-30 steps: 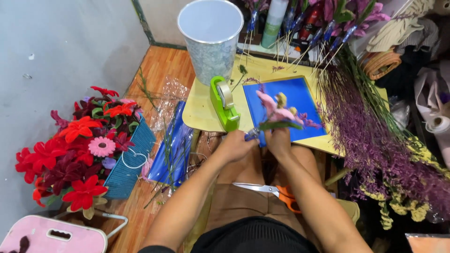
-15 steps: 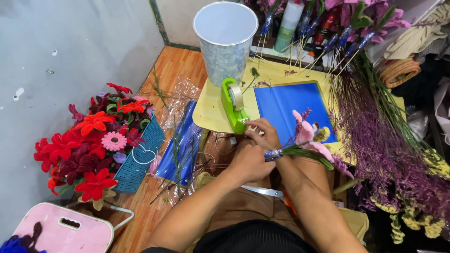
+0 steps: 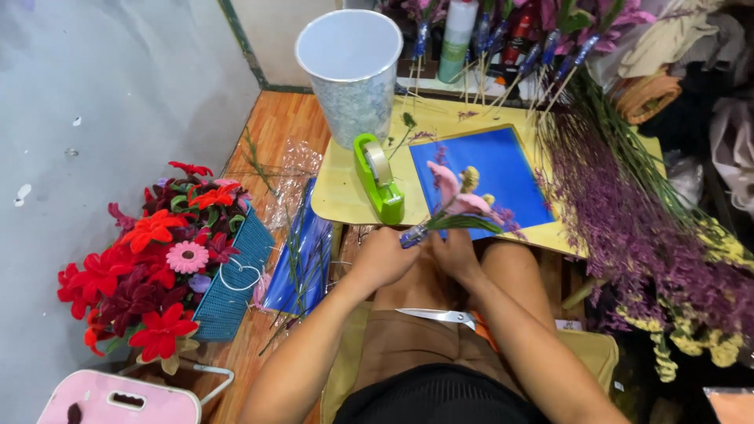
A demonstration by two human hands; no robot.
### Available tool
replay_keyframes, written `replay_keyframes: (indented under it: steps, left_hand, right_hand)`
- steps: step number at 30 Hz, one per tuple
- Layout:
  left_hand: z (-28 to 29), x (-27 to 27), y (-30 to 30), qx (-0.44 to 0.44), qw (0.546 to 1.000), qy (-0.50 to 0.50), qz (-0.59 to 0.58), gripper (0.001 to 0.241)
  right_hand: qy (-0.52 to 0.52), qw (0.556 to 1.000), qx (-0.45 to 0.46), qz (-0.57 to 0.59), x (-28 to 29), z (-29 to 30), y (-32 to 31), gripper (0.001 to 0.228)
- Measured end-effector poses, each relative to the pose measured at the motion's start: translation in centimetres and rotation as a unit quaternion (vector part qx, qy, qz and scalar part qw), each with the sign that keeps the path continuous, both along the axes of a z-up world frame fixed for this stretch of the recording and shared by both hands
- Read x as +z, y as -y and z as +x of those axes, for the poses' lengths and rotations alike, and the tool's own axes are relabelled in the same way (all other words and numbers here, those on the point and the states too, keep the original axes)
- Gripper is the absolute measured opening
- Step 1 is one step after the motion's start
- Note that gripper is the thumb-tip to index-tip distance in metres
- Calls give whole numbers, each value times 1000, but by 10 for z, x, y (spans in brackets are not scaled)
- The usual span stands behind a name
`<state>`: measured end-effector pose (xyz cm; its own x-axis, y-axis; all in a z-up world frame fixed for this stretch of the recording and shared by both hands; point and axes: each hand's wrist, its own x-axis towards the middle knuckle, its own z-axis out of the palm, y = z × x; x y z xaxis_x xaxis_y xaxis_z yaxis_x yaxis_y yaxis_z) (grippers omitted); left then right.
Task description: The person arranges artificial flowers on a blue mat, using orange scissors to trim the stems of purple and yellow flowers. They handle pink and red flowers, placing them into a white bucket and adjusting their positions on the mat.
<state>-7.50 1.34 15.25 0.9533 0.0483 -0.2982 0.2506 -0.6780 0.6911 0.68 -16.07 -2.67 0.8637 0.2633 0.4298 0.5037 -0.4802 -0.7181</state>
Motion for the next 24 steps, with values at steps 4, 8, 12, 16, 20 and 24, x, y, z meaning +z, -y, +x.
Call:
replay_keyframes:
  steps: [4,8,12,16,20,24]
  left_hand:
    - [4,-26,-10,10,999,-11,-31,41]
    - [18,-62,-28,55,998,8,-42,33]
    - [-9,-15,-17,4,983,28,-182,45]
    - [1,-33,-17,-42,942,56,-328,39]
    - [19,-77,-18,-21,861,-1,-508,31]
    - [20,-88,-11,-78,926,143,-340,34]
  right_hand:
    - [-31,998,-33,-37,-6,-19,41,15]
    - [-20,994,35,-101,47,-58,59,10]
    - [10,994,30,-104,85,-79,65,13]
    - [-44,996,37,-75,129,-94,65,17]
    - [-77,995,31,-56,147,-104,65,24]
    - [-80,993,20,-87,152,-99,61,25]
